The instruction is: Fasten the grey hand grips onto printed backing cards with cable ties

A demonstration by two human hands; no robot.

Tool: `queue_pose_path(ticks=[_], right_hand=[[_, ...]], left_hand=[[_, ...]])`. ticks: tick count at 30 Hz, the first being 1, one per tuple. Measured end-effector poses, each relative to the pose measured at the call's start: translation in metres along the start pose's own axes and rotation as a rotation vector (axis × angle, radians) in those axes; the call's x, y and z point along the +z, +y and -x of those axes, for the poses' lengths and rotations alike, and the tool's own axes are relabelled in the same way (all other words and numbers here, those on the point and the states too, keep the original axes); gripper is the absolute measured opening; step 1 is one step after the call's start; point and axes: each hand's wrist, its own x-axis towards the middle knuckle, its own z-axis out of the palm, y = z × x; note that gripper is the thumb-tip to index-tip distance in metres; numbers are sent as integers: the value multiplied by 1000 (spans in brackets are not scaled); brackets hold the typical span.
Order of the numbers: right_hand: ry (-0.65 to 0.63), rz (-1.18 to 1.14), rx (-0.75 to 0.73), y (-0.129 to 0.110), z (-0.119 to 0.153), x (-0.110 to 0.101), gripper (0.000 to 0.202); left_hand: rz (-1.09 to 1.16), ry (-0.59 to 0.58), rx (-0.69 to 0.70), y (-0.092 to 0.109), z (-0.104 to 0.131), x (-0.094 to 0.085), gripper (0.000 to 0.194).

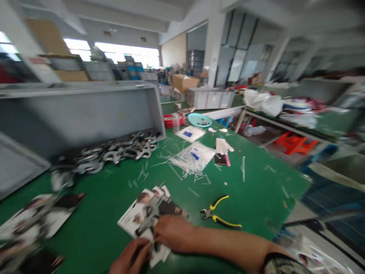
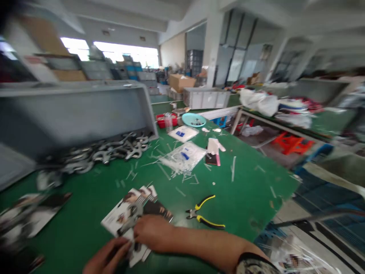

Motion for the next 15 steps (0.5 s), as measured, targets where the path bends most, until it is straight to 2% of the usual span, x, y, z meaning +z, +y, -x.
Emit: queue_pose_path(ticks=[1, 2, 4, 7, 9, 15], right_hand=[[17, -33, 17, -2, 4, -2, 12], [39, -95, 27, -3, 5, -4, 10], [52, -214, 14, 0, 4, -6, 12], [37, -218, -47, 2, 0, -8, 15], [28, -173, -77, 3, -1, -10, 17], [43, -182, -30, 11, -2, -13, 11]], left_hand=[[60, -120, 11, -1, 8, -5, 20], [101, -179, 9, 1, 13, -9, 25], [74, -224, 4, 6, 15, -14, 26], [-22, -158, -7, 15, 9, -18, 22], [-9, -115, 5, 19, 7, -18, 19], [284, -64, -54, 6, 12, -7, 19]])
